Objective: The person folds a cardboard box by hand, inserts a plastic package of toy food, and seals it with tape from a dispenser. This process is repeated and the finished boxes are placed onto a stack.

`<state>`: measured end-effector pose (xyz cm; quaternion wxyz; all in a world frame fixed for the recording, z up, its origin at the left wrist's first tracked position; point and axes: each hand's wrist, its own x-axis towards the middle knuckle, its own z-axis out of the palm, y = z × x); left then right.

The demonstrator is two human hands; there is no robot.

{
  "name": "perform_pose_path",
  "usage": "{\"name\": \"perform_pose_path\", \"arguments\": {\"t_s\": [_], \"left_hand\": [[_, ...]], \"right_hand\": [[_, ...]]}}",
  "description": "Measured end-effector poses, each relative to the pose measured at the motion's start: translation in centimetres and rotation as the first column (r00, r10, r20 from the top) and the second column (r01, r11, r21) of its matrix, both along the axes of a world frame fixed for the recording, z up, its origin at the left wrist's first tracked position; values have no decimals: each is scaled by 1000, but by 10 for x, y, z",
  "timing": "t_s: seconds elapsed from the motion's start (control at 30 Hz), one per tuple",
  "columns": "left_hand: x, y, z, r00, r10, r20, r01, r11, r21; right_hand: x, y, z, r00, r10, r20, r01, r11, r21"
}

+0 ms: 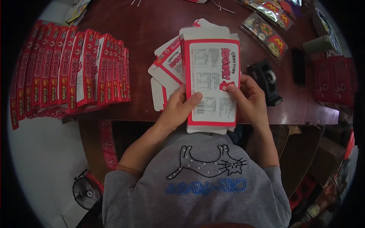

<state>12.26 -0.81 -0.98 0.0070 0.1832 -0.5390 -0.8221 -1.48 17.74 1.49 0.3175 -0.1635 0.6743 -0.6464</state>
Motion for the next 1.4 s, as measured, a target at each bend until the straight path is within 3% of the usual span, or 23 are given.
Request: {"name": "perform_pose_path", "arguments": {"t_s": [0.03,0.1,0.17,0.23,0.27,0.3,0.37,0.5,0.67,0.73,0.87,0.93,0.97,1.03,1.07,1.13,1.23,1.4], "left_hand": [[8,5,4,1000,9,11,-9,1000,-1],[18,12,14,995,-56,78,36,970,239],[26,12,9,992,-69,101,43,970,239],[35,6,-2,991,-120,58,117,991,59],[37,1,-8,992,-111,62,107,992,62],[36,-8,-17,997,-41,-64,29,983,-181],[27,-22,-18,981,5,-192,-83,913,-401],[6,-42,0,979,-23,-200,-63,909,-413],[2,-44,5,986,-73,-149,12,926,-378],[-1,-49,11,985,-163,-63,113,867,-485],[-4,-58,7,975,-117,-187,19,890,-456],[-5,-59,3,960,42,-277,-170,874,-456],[-5,-57,3,961,42,-275,-169,874,-456],[-6,-48,19,950,190,-247,-245,945,-216],[-7,-50,22,951,190,-242,-244,946,-215],[-9,-56,27,997,43,-63,-60,953,-296],[-18,-55,37,990,141,23,-127,939,-320],[-20,-64,41,1000,17,-18,-23,922,-388]], "right_hand": [[0,-6,0,1000,9,11,-9,1000,-1],[-2,-19,-2,974,-225,-14,218,959,-183],[-11,-18,-4,982,-187,31,190,973,-134],[-14,-17,-5,997,-71,-36,68,995,-74],[-17,-14,-6,998,-61,-31,59,996,-71],[-20,-11,-9,999,18,-50,-20,999,-40],[-17,-13,-8,993,106,-57,-107,994,-7],[-16,-12,-2,986,167,-31,-167,986,-8],[-16,-5,-7,993,114,3,-114,993,-35],[-19,-6,-13,976,107,-189,-119,991,-57],[-9,-15,-15,931,73,-359,-94,995,-40],[0,-25,-13,957,-71,-281,15,980,-196],[-3,-24,-13,958,-71,-279,15,981,-196],[-14,-21,-13,880,80,-468,-133,988,-82],[-15,-22,-10,882,80,-464,-132,988,-81],[-17,-27,0,957,174,-233,-176,984,9],[-15,-40,12,982,98,-161,-85,993,83],[-24,-35,15,990,135,-49,-131,988,88]]}}
